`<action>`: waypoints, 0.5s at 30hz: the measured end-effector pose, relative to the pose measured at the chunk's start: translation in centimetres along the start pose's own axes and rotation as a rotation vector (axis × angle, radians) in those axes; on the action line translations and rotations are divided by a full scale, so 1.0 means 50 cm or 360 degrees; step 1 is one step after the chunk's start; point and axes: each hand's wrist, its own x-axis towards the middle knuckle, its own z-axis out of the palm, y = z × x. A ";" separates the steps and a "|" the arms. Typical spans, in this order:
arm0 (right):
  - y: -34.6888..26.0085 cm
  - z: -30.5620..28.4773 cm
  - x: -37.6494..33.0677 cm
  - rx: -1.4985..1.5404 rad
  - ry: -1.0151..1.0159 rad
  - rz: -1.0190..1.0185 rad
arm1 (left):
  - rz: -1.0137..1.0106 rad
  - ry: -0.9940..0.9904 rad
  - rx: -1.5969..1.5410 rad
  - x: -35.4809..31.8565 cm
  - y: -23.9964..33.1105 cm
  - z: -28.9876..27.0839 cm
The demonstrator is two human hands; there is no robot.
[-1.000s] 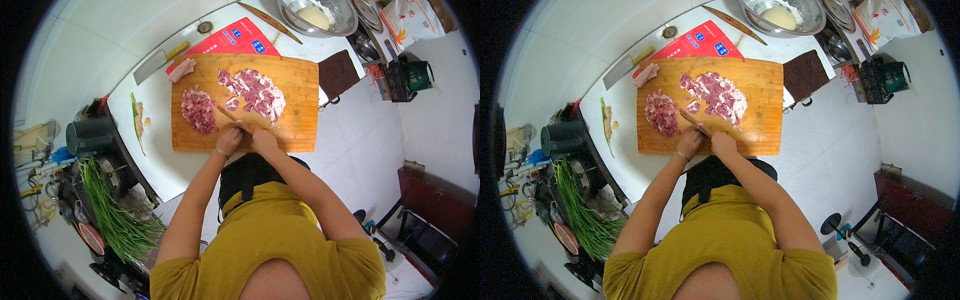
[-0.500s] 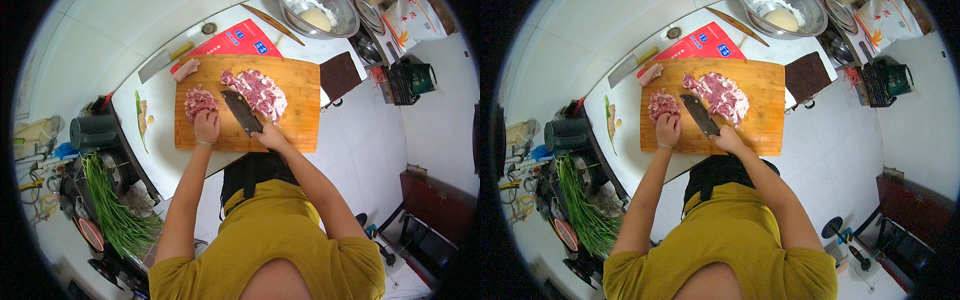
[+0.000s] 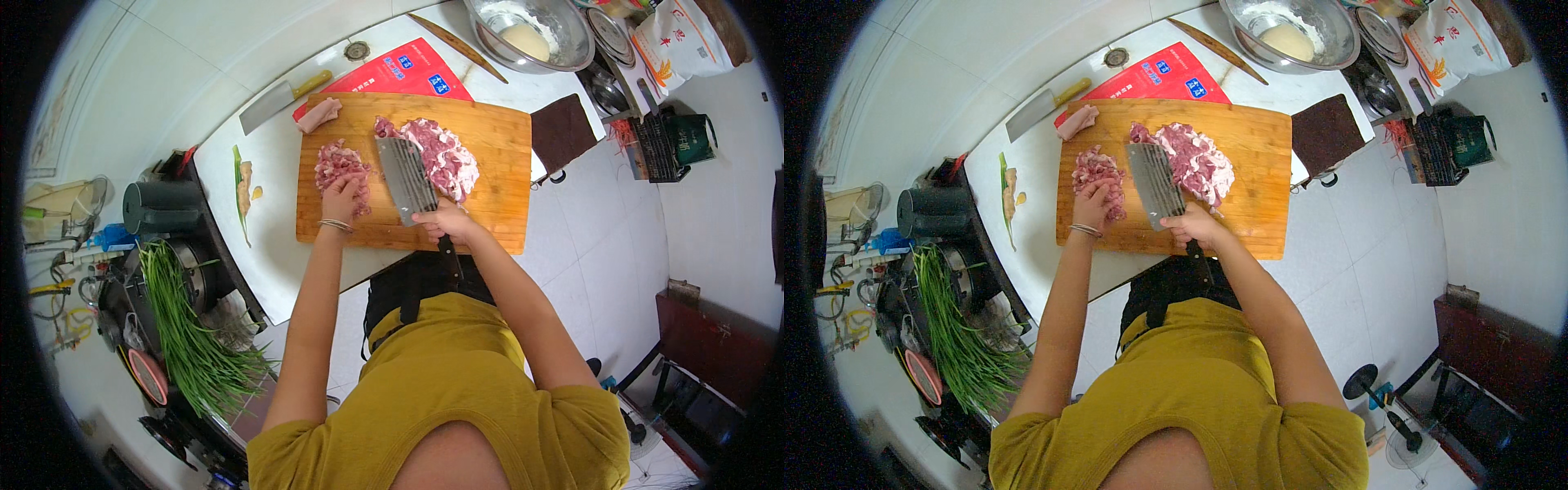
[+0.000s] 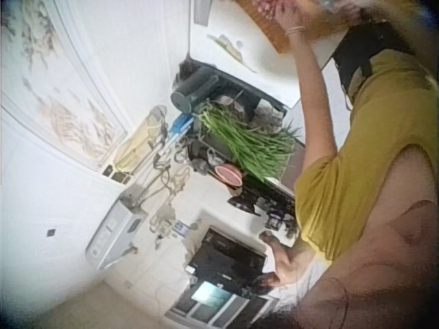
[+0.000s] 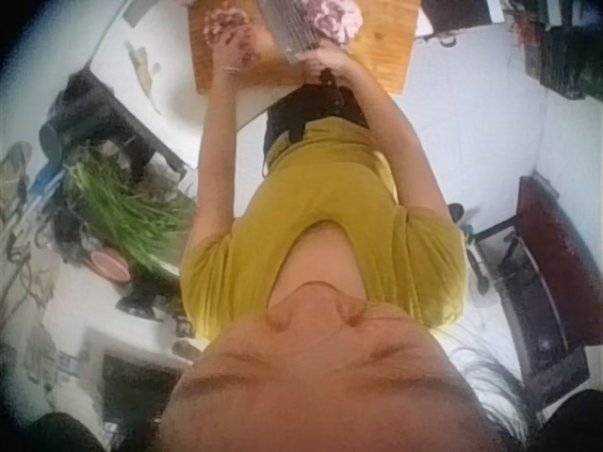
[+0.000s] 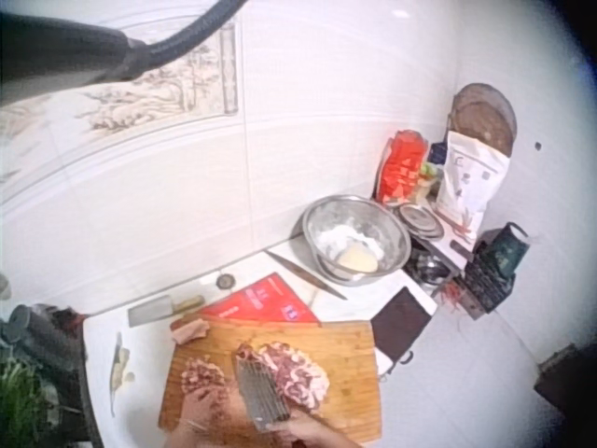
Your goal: The person slices raw meat into small pieces on a wooden cutting board using a large knife. The person holds the meat with their left hand and cuts with their right hand, accumulating a pile of diced meat on the board.
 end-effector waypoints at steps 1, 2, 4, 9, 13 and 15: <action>0.000 -0.005 -0.007 -0.0040 0.0108 -0.0002 | 0.0095 0.0088 0.0358 0.003 0.009 -0.010; -0.001 -0.010 -0.014 -0.0079 0.0217 -0.0005 | 0.0333 0.0145 0.0710 0.005 0.019 -0.018; -0.002 -0.019 -0.027 -0.0182 0.0362 -0.0044 | 0.0812 0.0253 0.1411 -0.002 0.054 -0.025; -0.007 -0.022 -0.071 -0.0303 0.0521 -0.0169 | 0.1235 0.0383 0.2213 0.027 0.077 -0.034; 0.007 -0.040 -0.081 -0.0395 0.0612 -0.0202 | 0.1231 0.0166 0.2214 0.034 0.060 0.046; 0.022 -0.053 -0.077 -0.0422 0.0667 -0.0186 | 0.1127 -0.0005 0.2196 0.054 0.022 0.092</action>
